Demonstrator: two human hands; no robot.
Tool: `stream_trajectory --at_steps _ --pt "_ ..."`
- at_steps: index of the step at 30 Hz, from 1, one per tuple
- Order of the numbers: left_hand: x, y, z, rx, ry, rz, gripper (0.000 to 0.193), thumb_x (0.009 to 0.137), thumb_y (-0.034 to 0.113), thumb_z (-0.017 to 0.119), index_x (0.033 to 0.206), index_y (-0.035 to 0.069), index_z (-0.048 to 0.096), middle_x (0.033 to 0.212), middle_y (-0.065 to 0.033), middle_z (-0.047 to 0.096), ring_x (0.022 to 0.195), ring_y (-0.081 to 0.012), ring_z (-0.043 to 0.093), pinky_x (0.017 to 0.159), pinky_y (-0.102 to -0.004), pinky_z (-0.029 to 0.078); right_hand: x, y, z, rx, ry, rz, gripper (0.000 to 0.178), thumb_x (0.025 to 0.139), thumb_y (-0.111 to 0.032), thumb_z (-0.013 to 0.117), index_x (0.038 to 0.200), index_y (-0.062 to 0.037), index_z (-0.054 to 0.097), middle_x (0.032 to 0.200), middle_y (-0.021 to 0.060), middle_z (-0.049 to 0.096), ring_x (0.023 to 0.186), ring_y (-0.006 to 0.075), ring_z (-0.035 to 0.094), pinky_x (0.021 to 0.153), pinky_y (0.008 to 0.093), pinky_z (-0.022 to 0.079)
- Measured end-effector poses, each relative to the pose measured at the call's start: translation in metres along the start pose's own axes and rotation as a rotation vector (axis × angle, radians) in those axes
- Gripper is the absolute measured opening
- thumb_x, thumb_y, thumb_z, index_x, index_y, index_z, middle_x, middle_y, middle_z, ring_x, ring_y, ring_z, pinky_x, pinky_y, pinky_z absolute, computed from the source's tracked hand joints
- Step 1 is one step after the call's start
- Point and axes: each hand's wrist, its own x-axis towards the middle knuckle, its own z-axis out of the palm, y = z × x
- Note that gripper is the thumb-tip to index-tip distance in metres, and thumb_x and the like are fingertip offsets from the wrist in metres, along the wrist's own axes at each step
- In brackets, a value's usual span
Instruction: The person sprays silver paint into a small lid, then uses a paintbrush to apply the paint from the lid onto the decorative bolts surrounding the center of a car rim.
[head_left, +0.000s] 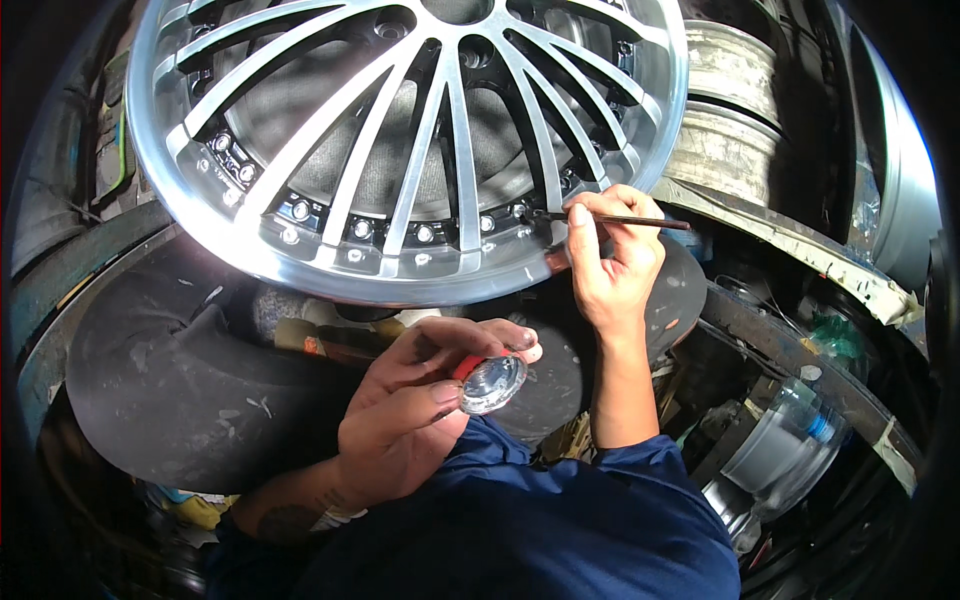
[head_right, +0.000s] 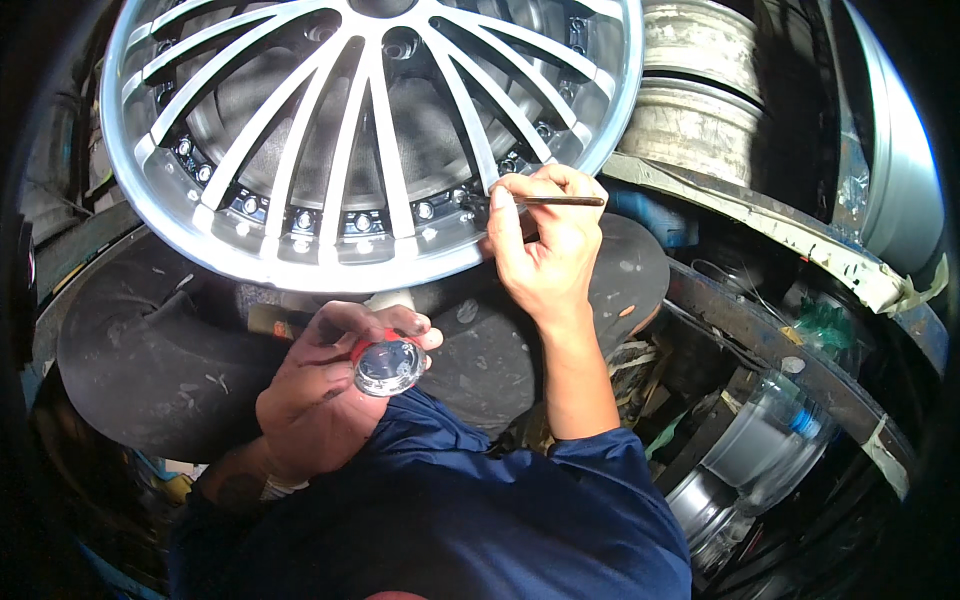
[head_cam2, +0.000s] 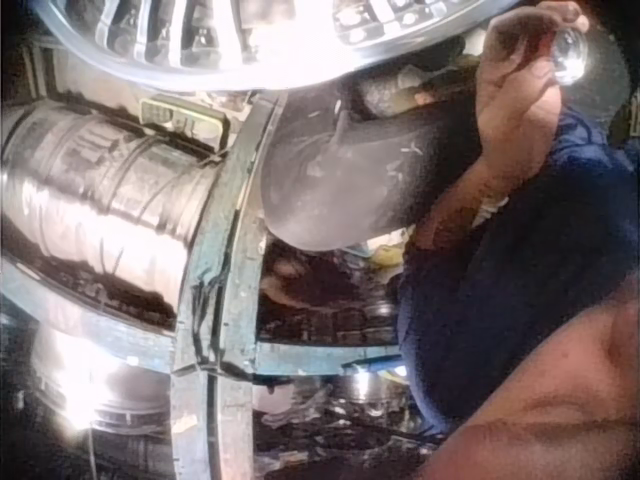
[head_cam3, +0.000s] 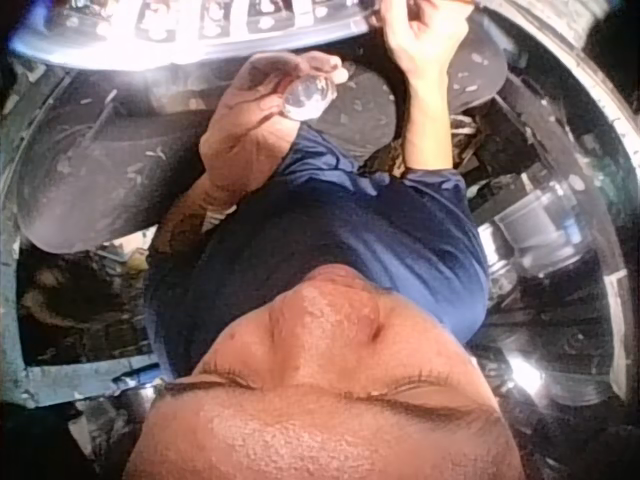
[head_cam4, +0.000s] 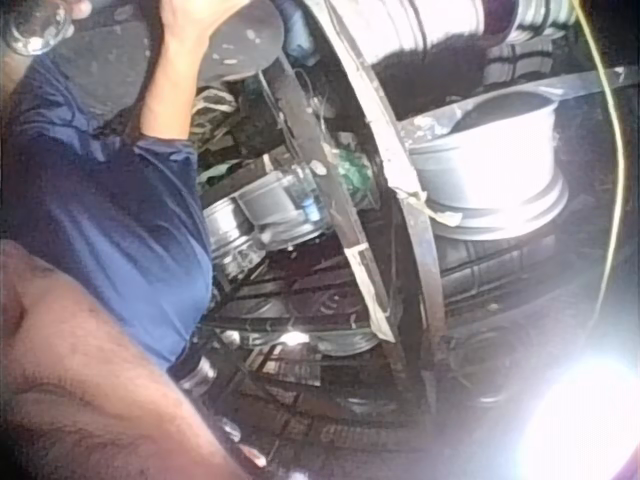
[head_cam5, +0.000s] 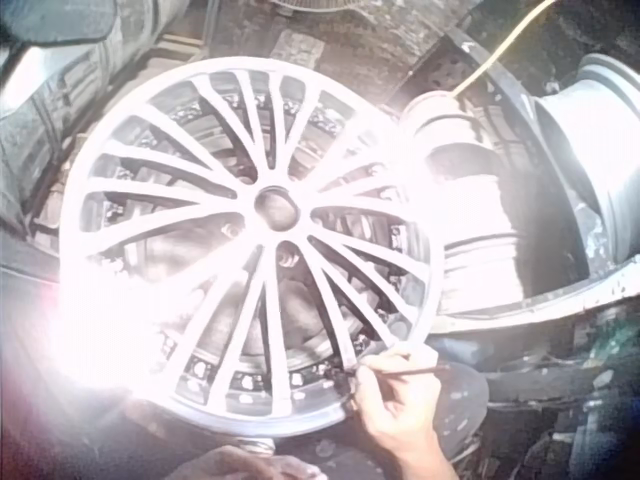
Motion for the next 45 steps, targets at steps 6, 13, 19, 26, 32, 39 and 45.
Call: stream_trajectory --at_steps 6,13,19,26,32,39,45 --pt "-0.001 0.0 0.0 -0.006 -0.012 0.008 0.04 0.083 0.006 0.048 0.121 -0.007 0.048 0.134 -0.0259 0.047 0.13 -0.0318 0.045 0.113 -0.0446 0.028 0.0 0.003 0.0 -0.022 -0.018 -0.019 0.008 0.075 -0.008 0.072 0.083 -0.0063 0.071 0.076 0.002 0.066 0.083 0.0212 0.058 0.086 0.0343 0.038" --pt "-0.001 0.001 0.0 -0.007 -0.002 0.001 0.04 0.085 0.008 0.051 0.122 -0.006 0.048 0.135 -0.0257 0.046 0.13 -0.032 0.045 0.113 -0.0447 0.028 -0.001 0.005 -0.002 -0.031 -0.018 -0.027 0.008 0.075 -0.008 0.072 0.083 -0.0069 0.071 0.077 0.0018 0.066 0.082 0.0208 0.059 0.086 0.0344 0.038" --pt "-0.001 0.001 0.0 -0.009 -0.001 -0.009 0.04 0.085 0.008 0.051 0.122 -0.005 0.047 0.135 -0.0262 0.046 0.131 -0.0329 0.045 0.114 -0.0453 0.028 -0.001 0.005 -0.001 -0.009 -0.011 -0.047 0.008 0.075 -0.009 0.073 0.083 -0.0072 0.071 0.078 0.002 0.067 0.082 0.021 0.059 0.086 0.0347 0.038" --pt "0.0 0.001 -0.002 -0.01 -0.005 -0.001 0.039 0.085 0.007 0.05 0.123 -0.004 0.047 0.134 -0.0271 0.046 0.131 -0.0338 0.044 0.114 -0.0462 0.027 -0.002 0.005 -0.002 0.006 0.027 -0.027 0.008 0.074 -0.007 0.072 0.082 -0.0063 0.071 0.077 0.0039 0.066 0.081 0.0213 0.059 0.084 0.0342 0.039" --pt "0.001 0.001 0.002 0.012 0.038 -0.003 0.04 0.085 0.007 0.05 0.123 -0.004 0.048 0.133 -0.028 0.046 0.131 -0.0345 0.045 0.114 -0.0467 0.027 -0.002 0.005 -0.014 0.37 0.239 0.054 0.007 0.082 -0.003 0.063 0.08 0.002 0.068 0.078 0.0087 0.064 0.078 0.0188 0.058 0.069 0.0285 0.047" --pt "0.004 -0.003 -0.003 0.05 0.0 0.079 0.04 0.088 0.004 0.047 0.127 -0.002 0.043 0.137 -0.0265 0.047 0.133 -0.0333 0.042 0.116 -0.0463 0.024 -0.003 -0.017 -0.027 0.936 0.269 -0.111 0.022 0.089 -0.027 0.048 0.08 -0.0077 0.054 0.061 0.0055 0.051 0.08 0.0227 0.046 0.075 0.0399 0.034" --pt "0.007 -0.005 0.0 0.112 0.063 0.081 0.047 0.09 0.006 0.049 0.132 -0.001 0.03 0.139 -0.0265 0.045 0.134 -0.0315 0.041 0.115 -0.0422 0.026 -0.009 -0.04 -0.032 0.756 0.062 -0.373 0.025 0.088 -0.029 0.058 0.072 -0.0098 0.059 0.062 0.0032 0.061 0.074 0.0204 0.05 0.066 0.0352 0.039"
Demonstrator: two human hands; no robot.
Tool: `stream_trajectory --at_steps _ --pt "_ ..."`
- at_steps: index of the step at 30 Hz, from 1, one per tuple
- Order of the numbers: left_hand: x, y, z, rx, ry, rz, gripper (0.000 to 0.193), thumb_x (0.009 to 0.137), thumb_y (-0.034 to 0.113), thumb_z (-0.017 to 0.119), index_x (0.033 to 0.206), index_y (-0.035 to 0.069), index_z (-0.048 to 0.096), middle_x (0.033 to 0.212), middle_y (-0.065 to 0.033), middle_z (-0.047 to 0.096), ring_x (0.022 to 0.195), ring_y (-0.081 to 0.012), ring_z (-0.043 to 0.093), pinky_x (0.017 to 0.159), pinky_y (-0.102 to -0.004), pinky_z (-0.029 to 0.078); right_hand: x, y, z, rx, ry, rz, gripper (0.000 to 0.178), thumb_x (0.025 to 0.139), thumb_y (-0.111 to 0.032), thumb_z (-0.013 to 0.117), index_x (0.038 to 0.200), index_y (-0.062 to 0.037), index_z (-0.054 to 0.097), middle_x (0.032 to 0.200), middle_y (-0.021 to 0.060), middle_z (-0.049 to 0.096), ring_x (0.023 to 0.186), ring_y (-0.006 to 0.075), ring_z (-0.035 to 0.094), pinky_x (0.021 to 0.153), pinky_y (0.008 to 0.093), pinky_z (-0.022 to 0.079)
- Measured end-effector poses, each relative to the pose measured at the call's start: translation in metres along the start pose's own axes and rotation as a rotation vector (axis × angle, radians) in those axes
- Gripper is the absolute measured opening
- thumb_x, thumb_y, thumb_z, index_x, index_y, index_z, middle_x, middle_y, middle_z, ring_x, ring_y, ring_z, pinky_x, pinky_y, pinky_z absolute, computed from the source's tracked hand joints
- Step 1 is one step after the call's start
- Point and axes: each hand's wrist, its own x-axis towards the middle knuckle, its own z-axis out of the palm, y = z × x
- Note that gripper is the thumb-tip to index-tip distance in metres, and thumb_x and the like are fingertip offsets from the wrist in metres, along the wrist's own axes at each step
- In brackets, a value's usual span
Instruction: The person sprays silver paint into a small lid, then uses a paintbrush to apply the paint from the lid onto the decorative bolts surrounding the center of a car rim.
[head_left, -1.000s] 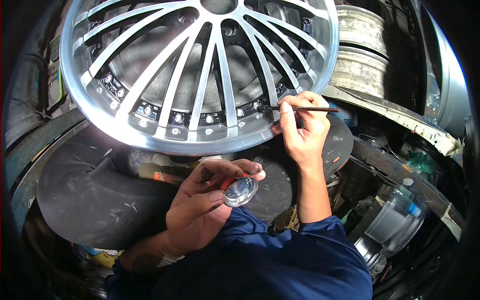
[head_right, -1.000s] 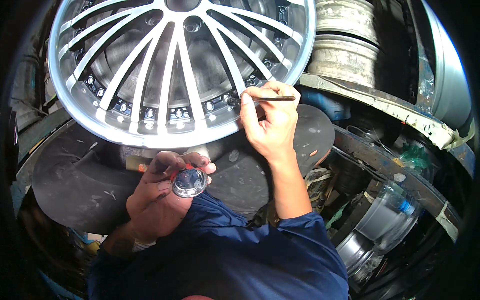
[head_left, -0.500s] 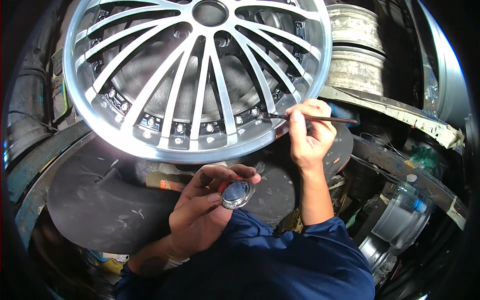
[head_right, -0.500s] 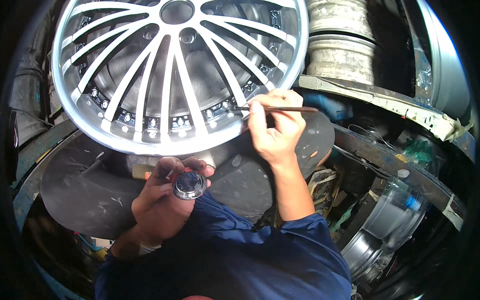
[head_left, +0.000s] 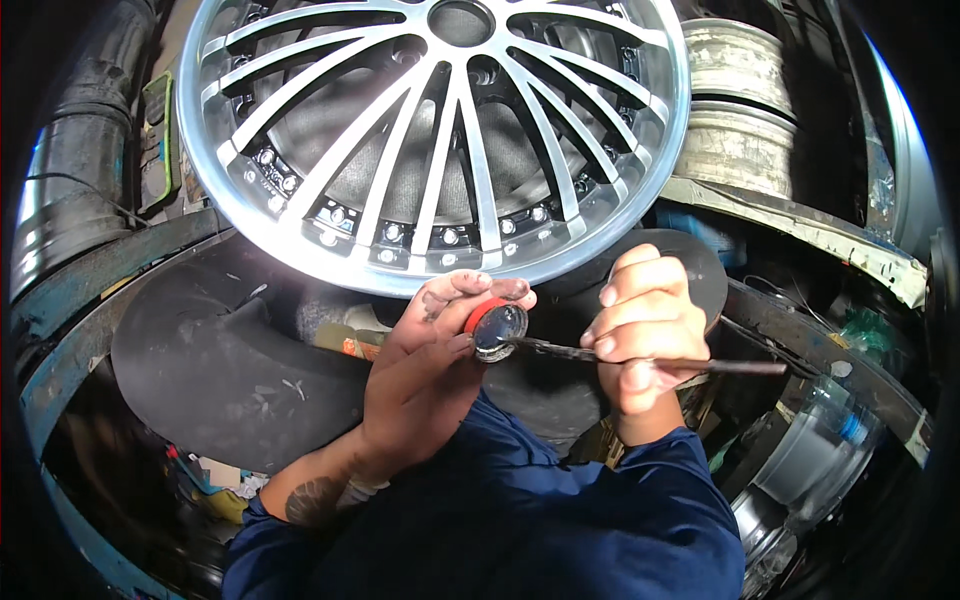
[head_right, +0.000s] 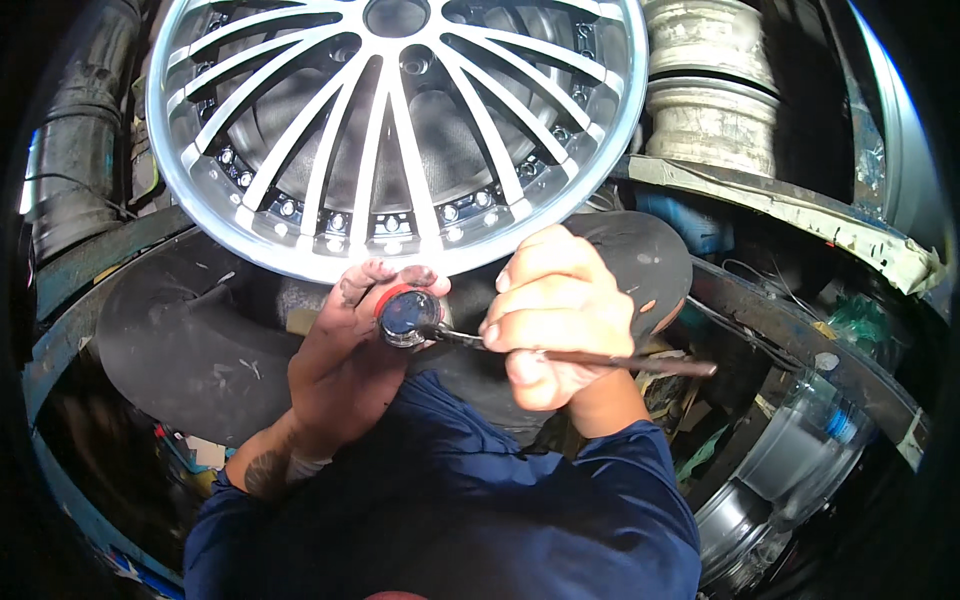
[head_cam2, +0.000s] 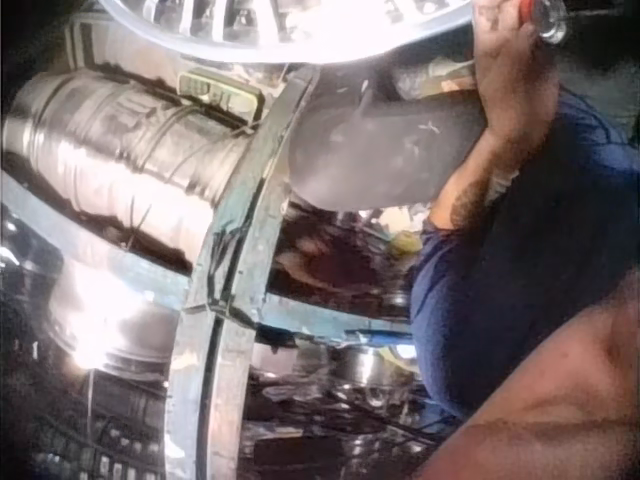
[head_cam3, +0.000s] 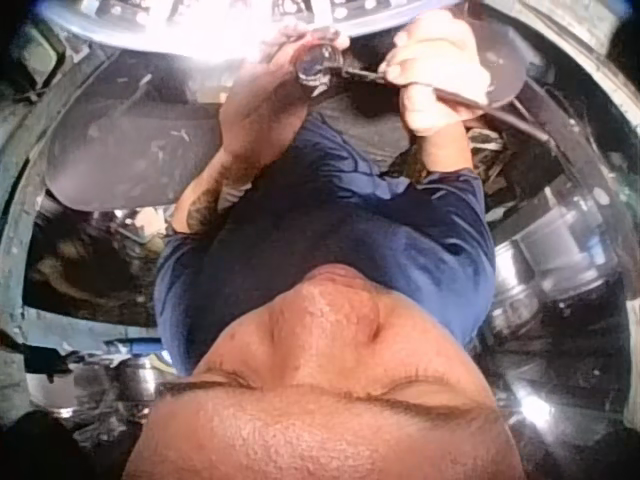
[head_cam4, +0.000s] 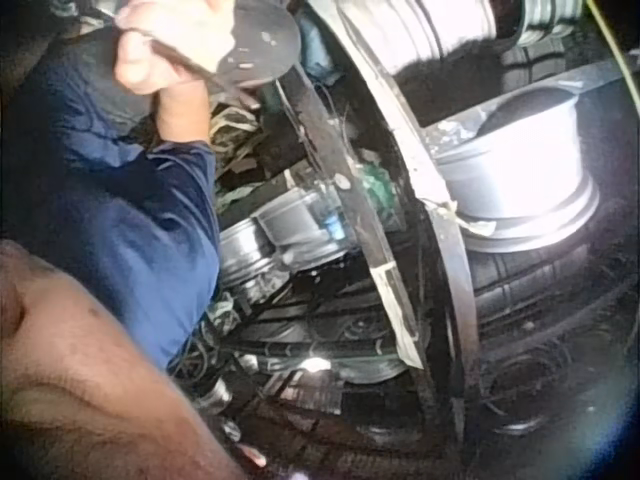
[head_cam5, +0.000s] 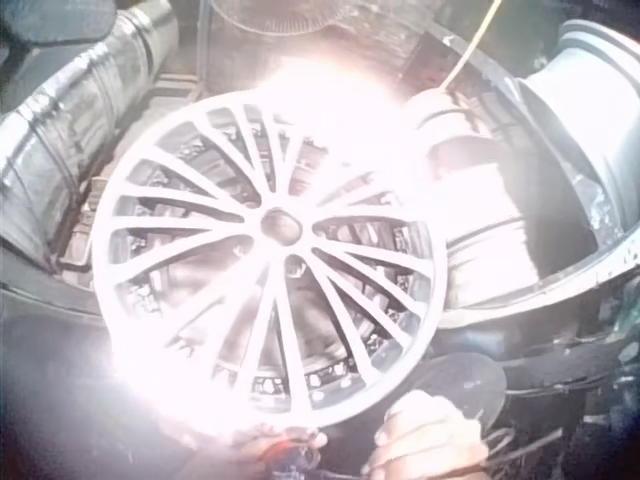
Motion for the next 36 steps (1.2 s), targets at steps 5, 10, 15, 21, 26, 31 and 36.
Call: stream_trajectory --at_steps 5,10,15,21,26,31,36 --pt "-0.0003 0.0026 0.003 -0.009 0.026 -0.016 0.045 0.09 0.007 0.052 0.13 -0.002 0.033 0.139 -0.0257 0.045 0.133 -0.0299 0.043 0.114 -0.0403 0.028 -0.0017 -0.0016 0.0021 -0.051 0.013 -0.034 0.026 0.086 -0.028 0.06 0.072 -0.0074 0.062 0.06 0.0041 0.061 0.073 0.0212 0.051 0.064 0.0349 0.041" --pt "-0.0004 0.0014 0.0038 -0.01 0.008 -0.008 0.045 0.088 0.005 0.054 0.129 -0.002 0.035 0.138 -0.0249 0.045 0.132 -0.0289 0.044 0.112 -0.0391 0.031 -0.0043 -0.0012 0.0022 -0.109 -0.006 -0.051 0.026 0.086 -0.028 0.06 0.07 -0.0068 0.062 0.06 0.0044 0.06 0.073 0.0216 0.051 0.064 0.0351 0.041" --pt "-0.0001 0.0022 0.0035 -0.013 0.032 -0.025 0.046 0.087 0.004 0.054 0.13 -0.001 0.036 0.137 -0.0241 0.045 0.131 -0.0282 0.044 0.111 -0.0377 0.034 -0.0031 -0.0007 -0.0001 -0.109 0.01 -0.063 0.025 0.085 -0.026 0.061 0.07 -0.0065 0.062 0.06 0.0047 0.061 0.073 0.0217 0.051 0.064 0.0347 0.042" --pt "0.0006 0.0003 0.003 0.041 0.064 -0.018 0.047 0.084 0.008 0.057 0.128 0.003 0.039 0.135 -0.0226 0.046 0.13 -0.0326 0.046 0.107 -0.0474 0.04 -0.0009 -0.0017 -0.0062 -0.133 -0.064 -0.083 0.01 0.07 -0.014 0.063 0.072 -0.0041 0.066 0.066 0.0042 0.063 0.07 0.0235 0.055 0.063 0.0355 0.048" --pt "0.0009 0.0005 0.0021 0.007 0.071 -0.005 0.046 0.084 0.007 0.056 0.127 0.002 0.04 0.134 -0.0233 0.046 0.13 -0.0335 0.046 0.107 -0.0478 0.041 -0.0021 0.0015 -0.0044 -0.139 -0.042 -0.085 0.011 0.069 -0.014 0.063 0.072 -0.0036 0.066 0.065 0.0048 0.063 0.069 0.0238 0.055 0.063 0.0349 0.048" --pt "-0.0003 0.0005 0.0019 0.001 0.075 0.002 0.045 0.084 0.007 0.055 0.126 0.002 0.041 0.133 -0.0234 0.047 0.13 -0.0345 0.046 0.106 -0.0477 0.042 -0.0016 0.0025 -0.005 -0.094 -0.03 -0.102 0.011 0.071 -0.014 0.063 0.071 -0.0033 0.066 0.065 0.005 0.064 0.07 0.0235 0.056 0.063 0.0348 0.048" --pt "0.0003 0.0011 -0.0023 -0.047 0.048 -0.009 0.043 0.087 0.004 0.051 0.127 0.0 0.037 0.138 -0.0254 0.043 0.131 -0.0311 0.044 0.111 -0.0416 0.034 -0.0026 0.0047 -0.0051 0.057 0.123 0.014 0.016 0.079 -0.016 0.059 0.072 -0.0033 0.064 0.065 0.0054 0.064 0.073 0.0221 0.055 0.069 0.0346 0.047"
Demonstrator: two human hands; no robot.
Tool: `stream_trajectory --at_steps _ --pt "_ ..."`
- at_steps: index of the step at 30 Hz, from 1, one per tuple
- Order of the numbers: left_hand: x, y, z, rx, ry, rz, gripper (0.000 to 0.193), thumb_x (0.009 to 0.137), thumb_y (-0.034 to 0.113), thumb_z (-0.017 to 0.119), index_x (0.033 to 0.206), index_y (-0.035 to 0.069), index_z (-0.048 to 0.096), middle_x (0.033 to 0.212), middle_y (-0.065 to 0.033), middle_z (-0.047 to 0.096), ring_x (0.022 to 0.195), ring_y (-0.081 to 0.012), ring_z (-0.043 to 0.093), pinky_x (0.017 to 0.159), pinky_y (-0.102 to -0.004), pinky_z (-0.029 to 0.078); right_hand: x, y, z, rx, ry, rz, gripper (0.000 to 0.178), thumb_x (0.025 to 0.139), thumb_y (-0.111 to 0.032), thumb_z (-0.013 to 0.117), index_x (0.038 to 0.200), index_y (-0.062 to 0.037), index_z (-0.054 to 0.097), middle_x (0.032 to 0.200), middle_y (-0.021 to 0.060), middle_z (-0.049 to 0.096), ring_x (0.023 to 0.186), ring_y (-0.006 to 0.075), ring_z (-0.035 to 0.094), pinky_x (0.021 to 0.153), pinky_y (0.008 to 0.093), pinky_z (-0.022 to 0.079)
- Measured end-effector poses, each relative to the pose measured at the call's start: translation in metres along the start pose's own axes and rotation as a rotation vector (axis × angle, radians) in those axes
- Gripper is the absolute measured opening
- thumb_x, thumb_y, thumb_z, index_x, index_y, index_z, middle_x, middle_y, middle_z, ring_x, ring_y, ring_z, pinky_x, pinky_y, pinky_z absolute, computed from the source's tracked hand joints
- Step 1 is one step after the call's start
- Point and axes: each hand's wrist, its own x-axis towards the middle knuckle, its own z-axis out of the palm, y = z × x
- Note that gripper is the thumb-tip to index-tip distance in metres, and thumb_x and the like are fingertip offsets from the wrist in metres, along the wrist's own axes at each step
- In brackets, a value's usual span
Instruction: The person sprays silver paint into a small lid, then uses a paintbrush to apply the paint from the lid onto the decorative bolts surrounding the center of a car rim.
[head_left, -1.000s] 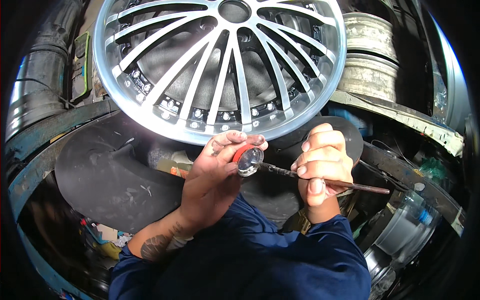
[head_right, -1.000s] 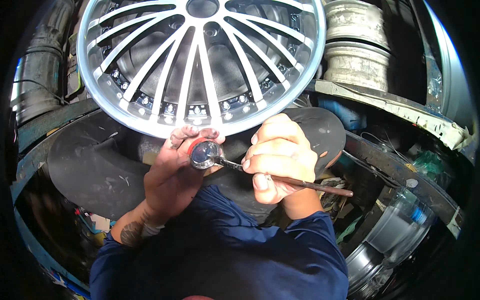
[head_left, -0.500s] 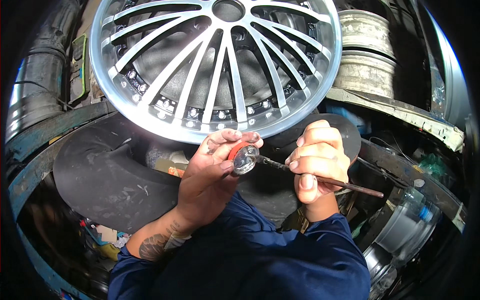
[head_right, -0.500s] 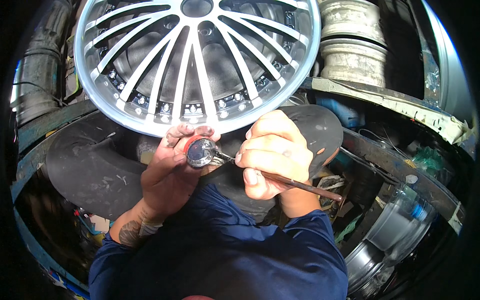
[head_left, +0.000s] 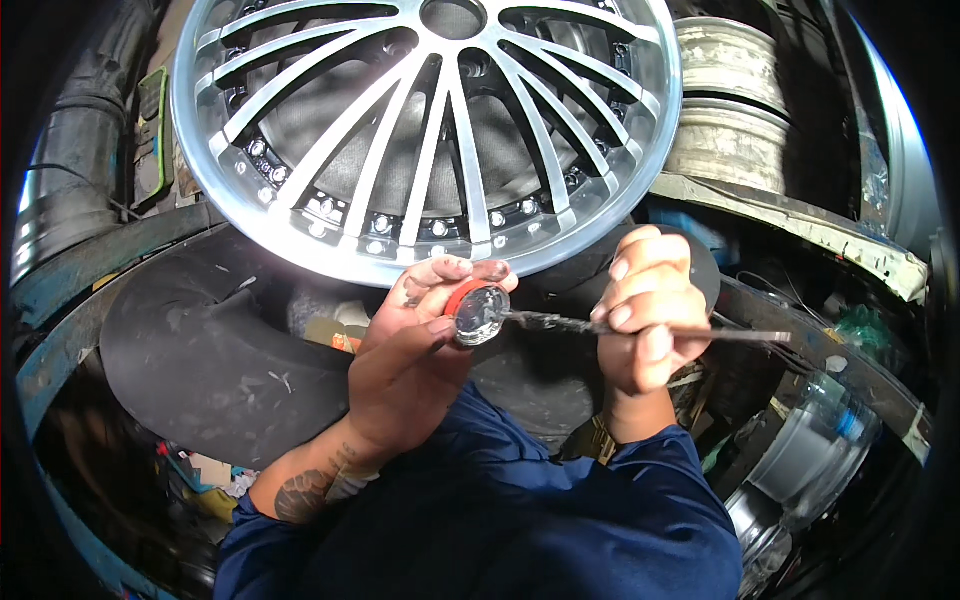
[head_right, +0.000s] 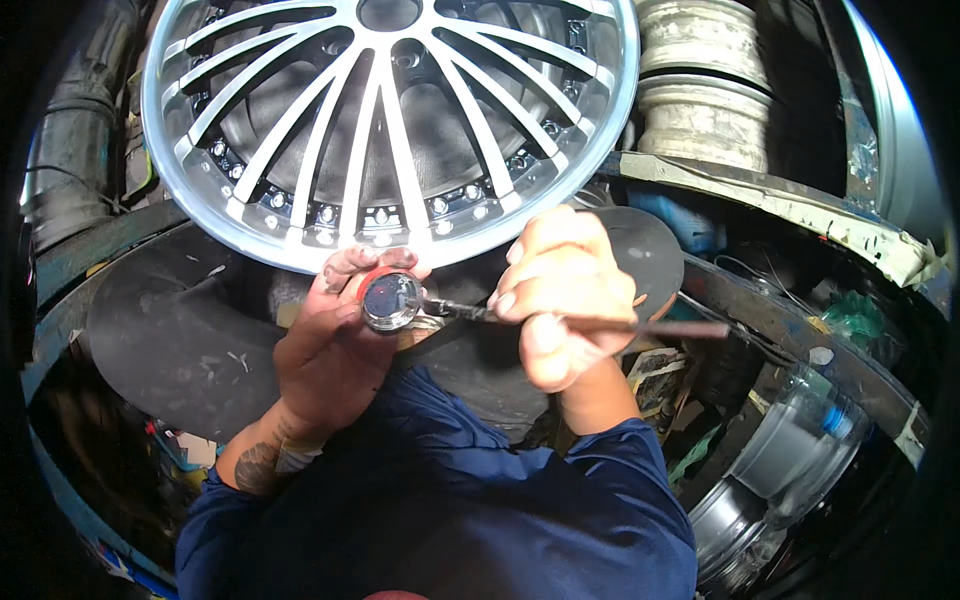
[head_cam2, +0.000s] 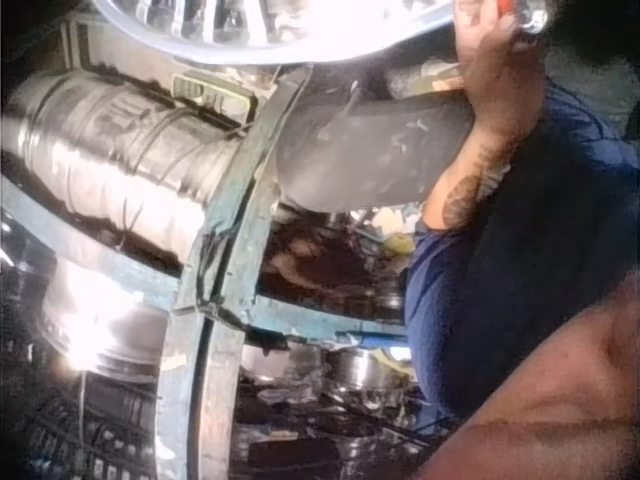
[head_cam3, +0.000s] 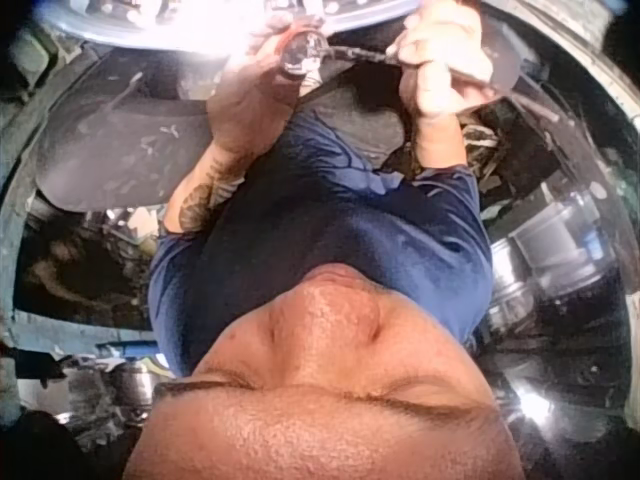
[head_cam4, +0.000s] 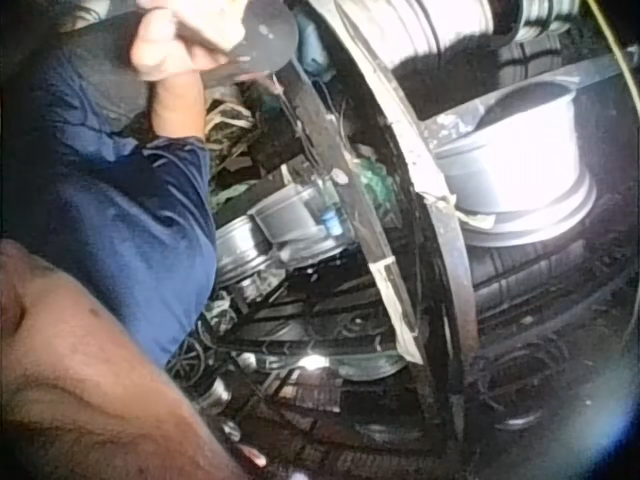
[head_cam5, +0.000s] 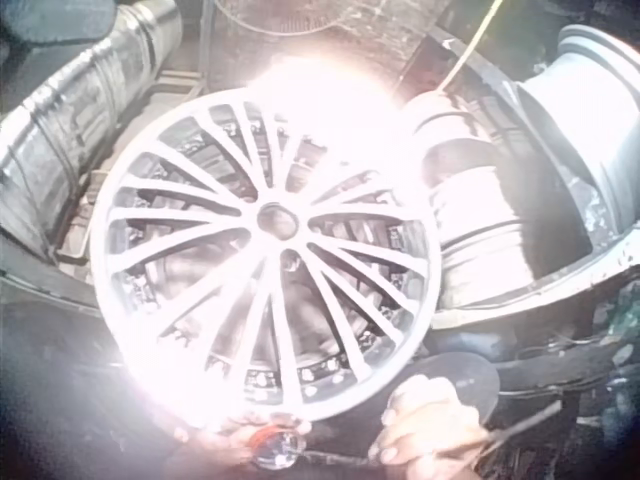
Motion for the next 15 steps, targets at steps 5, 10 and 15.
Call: stream_trajectory --at_steps 5,10,15 --pt "0.0 0.001 -0.002 -0.036 0.013 0.075 0.041 0.087 0.007 0.05 0.126 0.001 0.039 0.138 -0.0253 0.045 0.129 -0.0321 0.046 0.108 -0.0418 0.037 -0.005 0.016 0.002 0.175 0.333 0.193 0.017 0.09 -0.009 0.053 0.083 0.0031 0.061 0.079 0.0173 0.061 0.081 0.0209 0.054 0.069 0.0286 0.049" --pt "0.0 0.006 0.001 -0.032 0.011 0.189 0.038 0.089 0.011 0.048 0.126 0.005 0.045 0.138 -0.0231 0.045 0.127 -0.0363 0.046 0.096 -0.0428 0.045 -0.006 0.034 -0.003 -0.186 0.173 0.26 0.007 0.086 0.002 0.058 0.084 0.005 0.065 0.083 0.0122 0.064 0.08 0.0181 0.059 0.071 0.0277 0.048" --pt "-0.002 0.008 0.0 -0.062 0.033 0.2 0.037 0.09 0.01 0.046 0.127 0.005 0.045 0.137 -0.0236 0.046 0.127 -0.0363 0.046 0.093 -0.0431 0.046 -0.01 0.043 -0.007 -0.415 0.195 0.319 0.005 0.084 0.002 0.061 0.082 0.0039 0.065 0.078 0.0102 0.064 0.076 0.0185 0.059 0.068 0.0294 0.048"
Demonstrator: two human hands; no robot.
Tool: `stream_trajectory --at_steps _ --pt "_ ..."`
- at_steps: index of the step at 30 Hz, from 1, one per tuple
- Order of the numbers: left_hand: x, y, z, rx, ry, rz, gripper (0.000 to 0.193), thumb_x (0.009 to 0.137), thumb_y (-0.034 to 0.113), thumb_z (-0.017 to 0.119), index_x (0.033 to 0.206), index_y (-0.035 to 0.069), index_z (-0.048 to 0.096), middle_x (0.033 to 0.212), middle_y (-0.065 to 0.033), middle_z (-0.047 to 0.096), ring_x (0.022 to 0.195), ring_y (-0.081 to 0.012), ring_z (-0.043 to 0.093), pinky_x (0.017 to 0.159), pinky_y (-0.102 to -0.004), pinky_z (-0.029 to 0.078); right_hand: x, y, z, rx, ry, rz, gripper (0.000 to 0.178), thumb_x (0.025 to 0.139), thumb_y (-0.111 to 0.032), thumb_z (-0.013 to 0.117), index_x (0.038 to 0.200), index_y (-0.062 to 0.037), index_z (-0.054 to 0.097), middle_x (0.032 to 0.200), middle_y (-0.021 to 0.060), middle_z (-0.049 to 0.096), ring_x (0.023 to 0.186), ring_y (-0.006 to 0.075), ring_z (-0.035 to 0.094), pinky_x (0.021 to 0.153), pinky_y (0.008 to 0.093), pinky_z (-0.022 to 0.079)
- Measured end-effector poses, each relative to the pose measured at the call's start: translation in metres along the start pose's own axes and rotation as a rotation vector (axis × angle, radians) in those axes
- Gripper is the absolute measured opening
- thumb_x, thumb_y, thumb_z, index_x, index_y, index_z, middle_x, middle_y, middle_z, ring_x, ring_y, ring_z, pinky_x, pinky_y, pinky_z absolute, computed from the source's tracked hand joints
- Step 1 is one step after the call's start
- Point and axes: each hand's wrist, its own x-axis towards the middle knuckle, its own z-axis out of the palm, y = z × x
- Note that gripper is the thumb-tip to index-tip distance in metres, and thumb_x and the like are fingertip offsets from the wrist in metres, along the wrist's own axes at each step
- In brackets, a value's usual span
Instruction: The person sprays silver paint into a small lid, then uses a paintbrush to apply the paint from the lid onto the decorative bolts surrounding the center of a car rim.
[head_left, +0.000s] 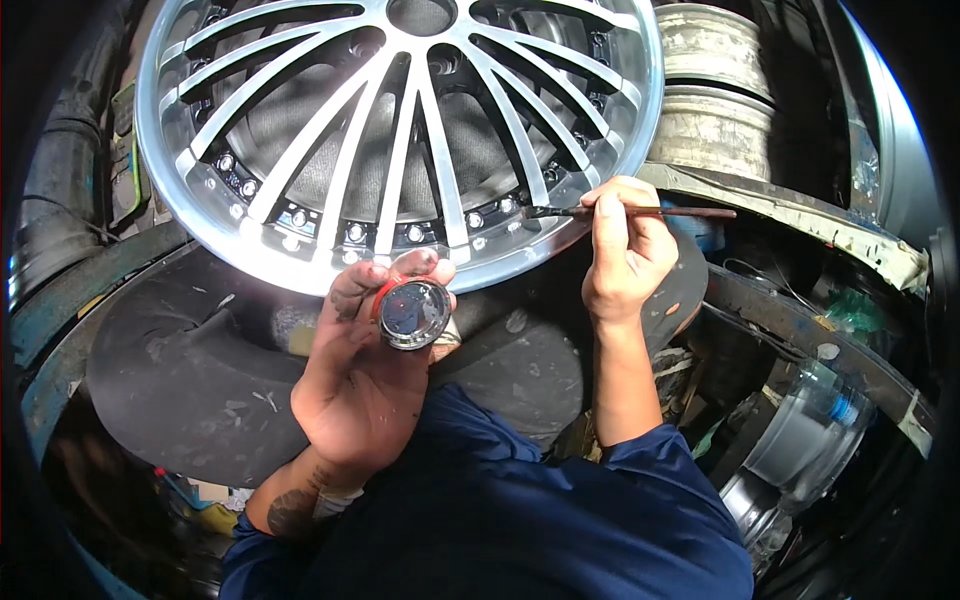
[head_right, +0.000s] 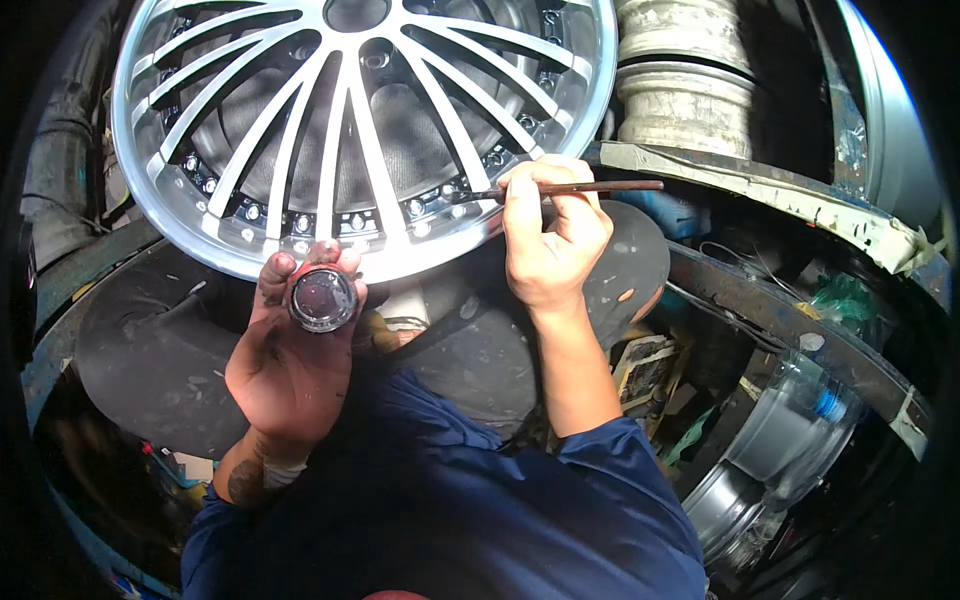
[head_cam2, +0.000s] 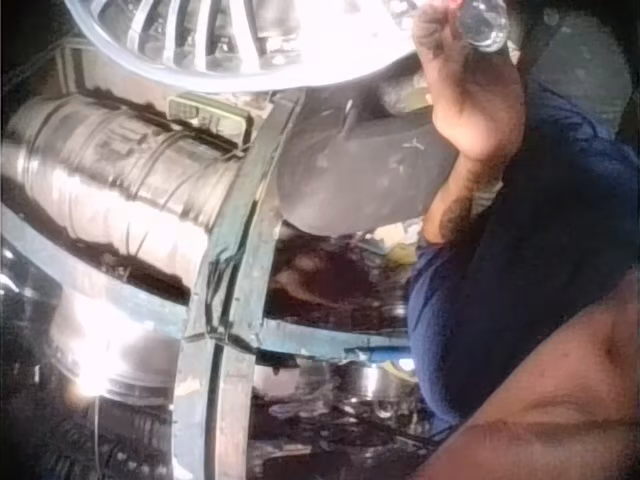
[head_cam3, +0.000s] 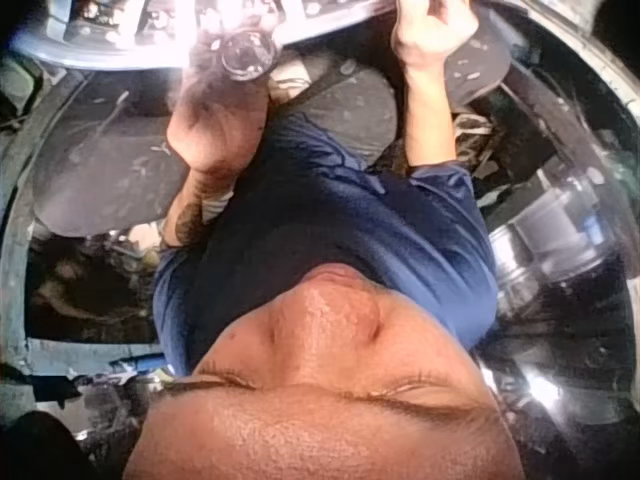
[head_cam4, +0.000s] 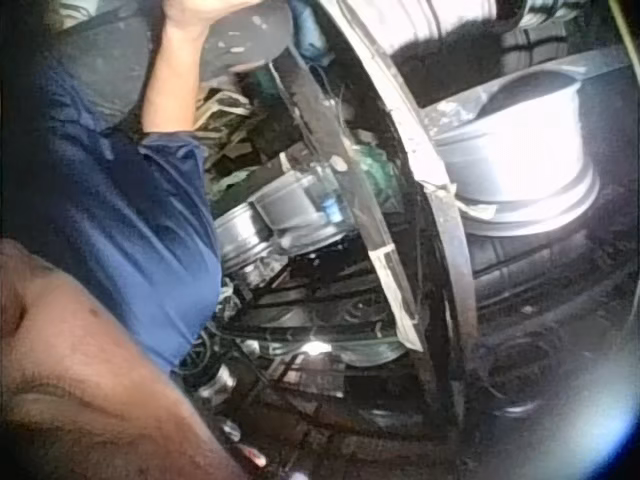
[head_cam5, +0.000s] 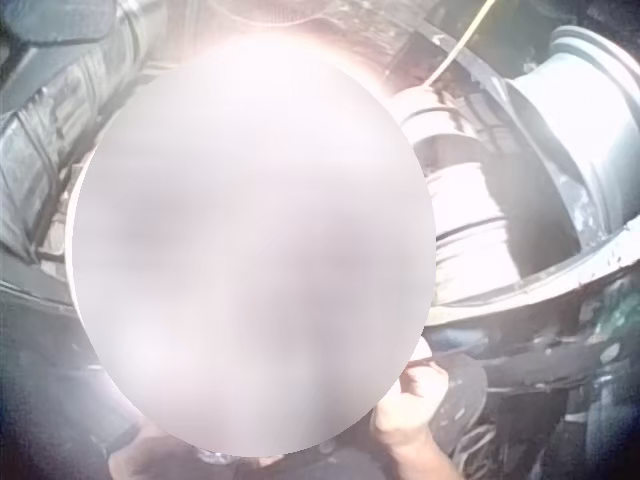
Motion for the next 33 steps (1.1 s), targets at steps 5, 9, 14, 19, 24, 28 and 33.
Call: stream_trajectory --at_steps 5,9,14,19,24,28,33 --pt "0.0 -0.001 -0.003 -0.019 0.016 -0.022 0.038 0.09 0.008 0.044 0.127 0.003 0.045 0.138 -0.0257 0.045 0.129 -0.0371 0.045 0.1 -0.0449 0.045 -0.001 0.009 0.004 -0.185 -0.056 -0.08 0.002 0.08 -0.002 0.067 0.081 -0.0004 0.068 0.078 0.0093 0.064 0.077 0.0241 0.06 0.071 0.033 0.049" --pt "0.0 -0.001 -0.003 -0.028 -0.052 -0.034 0.039 0.089 0.005 0.043 0.127 0.001 0.045 0.137 -0.0292 0.044 0.131 -0.0381 0.044 0.108 -0.046 0.038 -0.004 0.011 0.006 -0.286 -0.098 -0.072 0.005 0.078 -0.004 0.071 0.082 -0.0012 0.069 0.08 0.0096 0.065 0.082 0.0245 0.061 0.076 0.0342 0.048" --pt "-0.003 0.001 -0.002 -0.034 -0.038 -0.04 0.039 0.088 0.004 0.042 0.127 0.0 0.044 0.137 -0.0302 0.044 0.132 -0.0382 0.043 0.112 -0.0457 0.033 -0.005 0.01 0.008 -0.337 -0.112 -0.056 0.006 0.077 -0.004 0.072 0.082 -0.0015 0.069 0.083 0.0102 0.065 0.083 0.025 0.06 0.078 0.0343 0.047" --pt "0.0 0.001 -0.009 0.057 -0.161 -0.032 0.037 0.098 0.013 0.042 0.133 0.003 0.046 0.143 -0.0286 0.038 0.135 -0.0397 0.039 0.115 -0.05 0.032 -0.005 0.01 0.011 -0.381 -0.104 -0.051 0.007 0.075 -0.003 0.073 0.081 -0.0024 0.069 0.085 0.01 0.066 0.083 0.0253 0.06 0.079 0.035 0.045" --pt "-0.001 0.001 -0.01 0.03 -0.157 -0.037 0.038 0.097 0.012 0.042 0.134 0.002 0.045 0.143 -0.0288 0.038 0.134 -0.0401 0.039 0.115 -0.0499 0.032 -0.005 0.011 0.012 -0.398 -0.112 -0.06 0.007 0.075 -0.006 0.073 0.08 -0.0028 0.069 0.084 0.0087 0.068 0.081 0.0239 0.061 0.078 0.0346 0.043" --pt "-0.004 0.001 -0.003 -0.018 -0.02 -0.065 0.04 0.087 0.003 0.043 0.127 0.001 0.045 0.137 -0.029 0.045 0.133 -0.0376 0.043 0.112 -0.0456 0.033 -0.003 0.011 0.012 -0.422 -0.106 -0.122 0.007 0.076 -0.006 0.073 0.08 -0.0024 0.069 0.083 0.0086 0.069 0.08 0.0237 0.061 0.078 0.0346 0.042" --pt "-0.004 0.002 0.001 -0.021 -0.035 -0.07 0.041 0.086 0.003 0.043 0.126 0.001 0.046 0.137 -0.0283 0.045 0.132 -0.0373 0.043 0.112 -0.0453 0.034 -0.003 0.012 0.013 -0.442 -0.123 -0.123 0.008 0.076 -0.008 0.073 0.08 -0.0025 0.069 0.083 0.0076 0.069 0.079 0.0232 0.062 0.078 0.0344 0.04"
